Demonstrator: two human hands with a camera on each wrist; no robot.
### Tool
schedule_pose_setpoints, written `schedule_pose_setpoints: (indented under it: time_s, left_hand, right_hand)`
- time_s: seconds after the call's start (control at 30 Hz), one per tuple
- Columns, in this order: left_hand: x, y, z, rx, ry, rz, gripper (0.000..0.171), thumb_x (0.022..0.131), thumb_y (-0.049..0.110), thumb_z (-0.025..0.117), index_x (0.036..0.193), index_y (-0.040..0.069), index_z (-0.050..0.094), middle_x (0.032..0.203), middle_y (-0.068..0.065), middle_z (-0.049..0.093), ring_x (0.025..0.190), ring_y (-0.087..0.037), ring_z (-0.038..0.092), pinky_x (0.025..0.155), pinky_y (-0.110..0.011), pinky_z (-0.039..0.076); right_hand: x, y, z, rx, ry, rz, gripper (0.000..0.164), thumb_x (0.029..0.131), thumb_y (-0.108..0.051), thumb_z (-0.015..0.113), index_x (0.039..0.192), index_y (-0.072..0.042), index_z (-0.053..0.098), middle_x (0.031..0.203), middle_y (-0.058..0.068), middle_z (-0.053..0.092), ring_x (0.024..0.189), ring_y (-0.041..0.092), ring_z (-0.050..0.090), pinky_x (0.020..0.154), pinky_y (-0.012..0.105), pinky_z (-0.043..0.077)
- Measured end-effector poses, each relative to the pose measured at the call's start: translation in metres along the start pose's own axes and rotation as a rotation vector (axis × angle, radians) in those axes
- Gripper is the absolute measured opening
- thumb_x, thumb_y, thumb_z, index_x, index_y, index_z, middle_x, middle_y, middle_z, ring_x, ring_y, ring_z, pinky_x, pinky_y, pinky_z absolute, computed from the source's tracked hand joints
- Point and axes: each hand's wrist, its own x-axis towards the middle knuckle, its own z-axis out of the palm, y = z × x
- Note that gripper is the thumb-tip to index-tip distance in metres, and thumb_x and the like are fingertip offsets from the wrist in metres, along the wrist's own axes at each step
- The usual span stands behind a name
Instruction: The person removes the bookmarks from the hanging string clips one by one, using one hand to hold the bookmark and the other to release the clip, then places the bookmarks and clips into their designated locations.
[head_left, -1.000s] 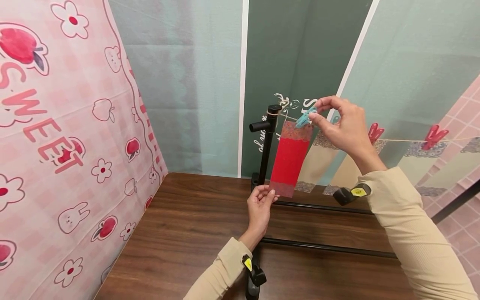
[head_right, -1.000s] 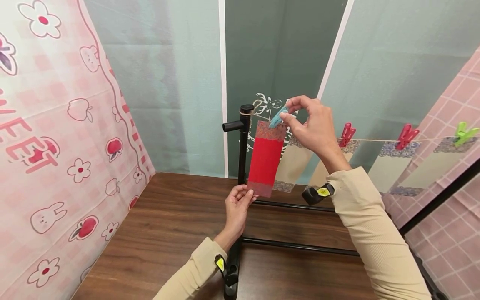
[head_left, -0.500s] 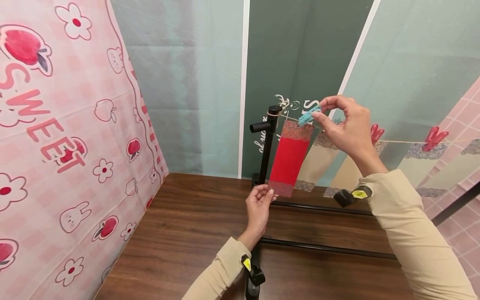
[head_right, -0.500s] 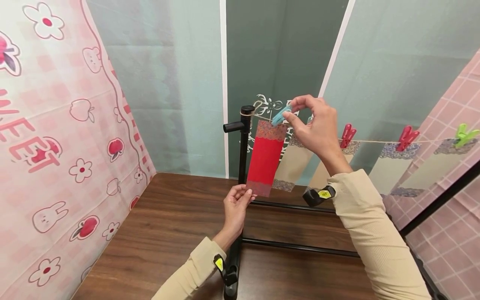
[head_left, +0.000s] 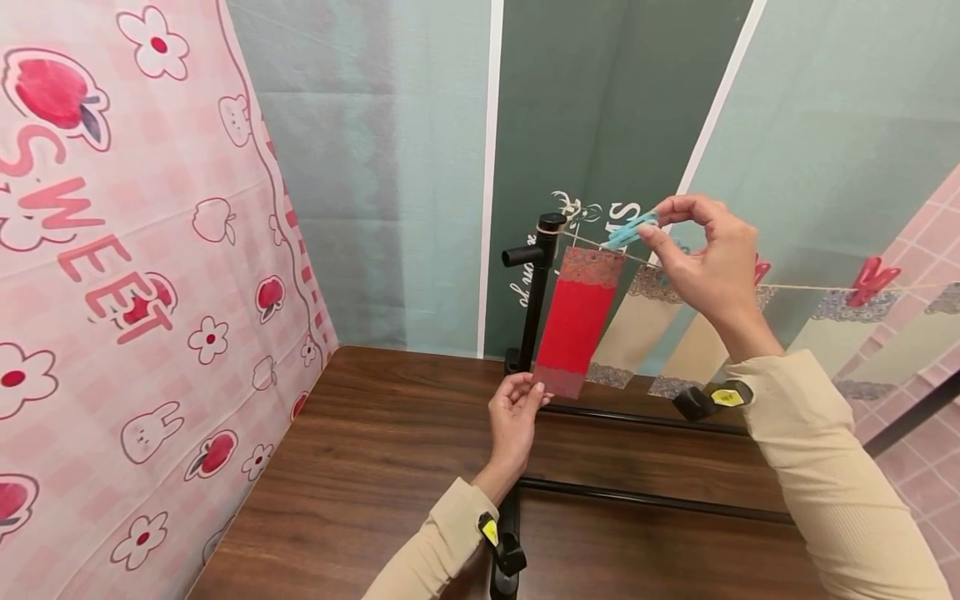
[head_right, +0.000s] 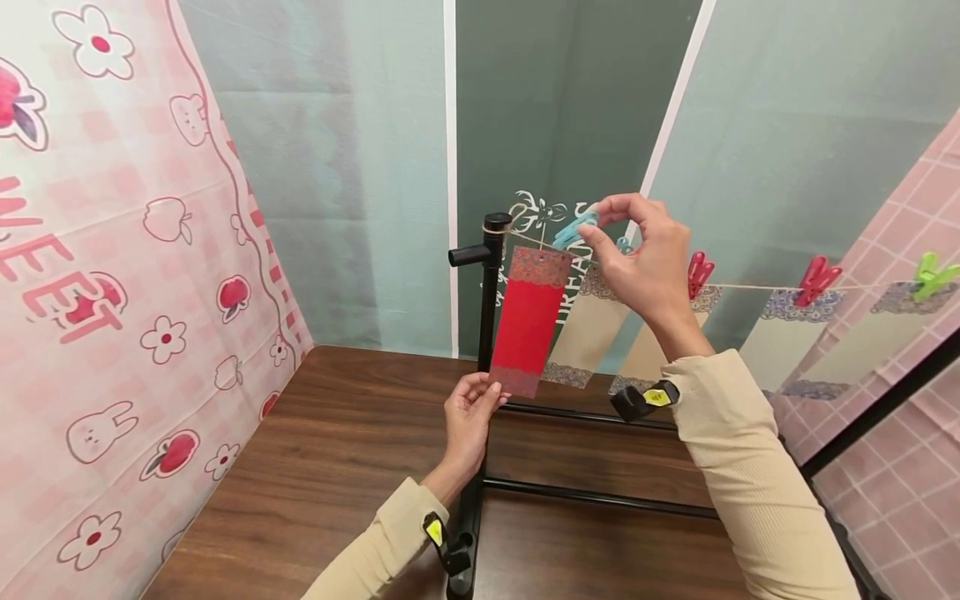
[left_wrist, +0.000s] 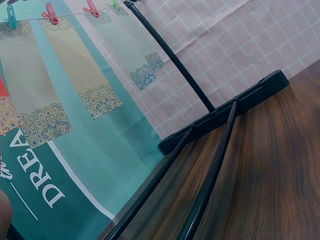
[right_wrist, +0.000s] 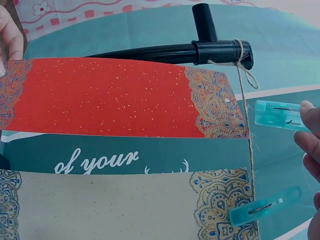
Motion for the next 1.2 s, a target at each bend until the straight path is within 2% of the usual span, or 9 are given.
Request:
schedule_pose_setpoints:
  time_s: [0.1, 0.23, 0.37, 0.57, 0.8, 0.97, 1.2]
  left_hand:
    - [-0.001, 0.000, 0.000, -0.005, 0.002, -0.011, 0.020, 0.092, -0.004, 0.062, 0.107, -0.015, 0.055, 0.091, -0.023, 0.062, 0.076, -0.015, 0.067, 0.076, -0.033, 0.057]
    - [-0.001, 0.000, -0.002, -0.009, 0.004, -0.013, 0.021, 0.091, -0.004, 0.062, 0.107, -0.016, 0.054, 0.092, -0.025, 0.062, 0.075, -0.015, 0.067, 0.076, -0.031, 0.057]
    - [-0.001, 0.000, -0.005, -0.004, 0.003, -0.007, 0.021, 0.091, -0.005, 0.063, 0.106, -0.017, 0.054, 0.091, -0.028, 0.061, 0.075, -0.015, 0.067, 0.075, -0.032, 0.057]
    - [-0.002, 0.002, -0.009, -0.008, -0.011, -0.004, 0.021, 0.091, -0.005, 0.062, 0.106, -0.017, 0.053, 0.090, -0.026, 0.061, 0.075, -0.015, 0.067, 0.074, -0.028, 0.057]
    - [-0.002, 0.003, -0.013, -0.007, -0.032, 0.005, 0.020, 0.092, -0.006, 0.061, 0.106, -0.017, 0.053, 0.090, -0.022, 0.062, 0.075, -0.017, 0.067, 0.073, -0.027, 0.057]
    - [-0.003, 0.005, -0.014, -0.013, -0.031, -0.006, 0.021, 0.091, -0.006, 0.061, 0.106, -0.018, 0.052, 0.089, -0.017, 0.063, 0.075, -0.017, 0.067, 0.073, -0.027, 0.057]
    - [-0.004, 0.007, -0.018, -0.020, -0.037, -0.012, 0.021, 0.090, -0.008, 0.061, 0.105, -0.019, 0.051, 0.088, -0.017, 0.062, 0.074, -0.015, 0.066, 0.073, -0.027, 0.057]
  right_hand:
    - [-0.001, 0.001, -0.001, 0.003, 0.008, 0.000, 0.023, 0.083, -0.016, 0.077, 0.101, -0.003, 0.070, 0.086, -0.017, 0.062, 0.095, 0.005, 0.051, 0.072, 0.021, 0.033]
    - [-0.003, 0.002, -0.003, 0.007, -0.003, 0.016, 0.024, 0.083, -0.017, 0.077, 0.102, -0.003, 0.070, 0.086, -0.014, 0.064, 0.094, 0.006, 0.051, 0.076, 0.022, 0.033]
    - [-0.005, 0.001, -0.004, 0.009, -0.033, 0.040, 0.027, 0.083, -0.020, 0.077, 0.103, -0.005, 0.069, 0.087, -0.009, 0.066, 0.098, 0.006, 0.052, 0.082, 0.022, 0.034]
    - [-0.008, -0.001, -0.006, 0.011, -0.063, 0.069, 0.029, 0.082, -0.024, 0.079, 0.105, -0.008, 0.071, 0.087, -0.009, 0.067, 0.104, 0.006, 0.053, 0.085, 0.024, 0.033]
    - [-0.010, 0.000, -0.007, 0.052, -0.036, 0.089, 0.028, 0.082, -0.022, 0.078, 0.105, -0.007, 0.072, 0.086, -0.010, 0.067, 0.102, 0.008, 0.054, 0.087, 0.023, 0.035]
    - [-0.013, 0.000, -0.009, 0.081, -0.005, 0.096, 0.028, 0.081, -0.017, 0.078, 0.106, -0.005, 0.073, 0.085, -0.014, 0.066, 0.100, 0.009, 0.054, 0.084, 0.023, 0.033]
    - [-0.020, -0.024, -0.014, 0.122, 0.015, 0.077, 0.026, 0.081, -0.008, 0.076, 0.104, 0.005, 0.070, 0.082, -0.017, 0.064, 0.089, 0.009, 0.056, 0.080, 0.022, 0.032]
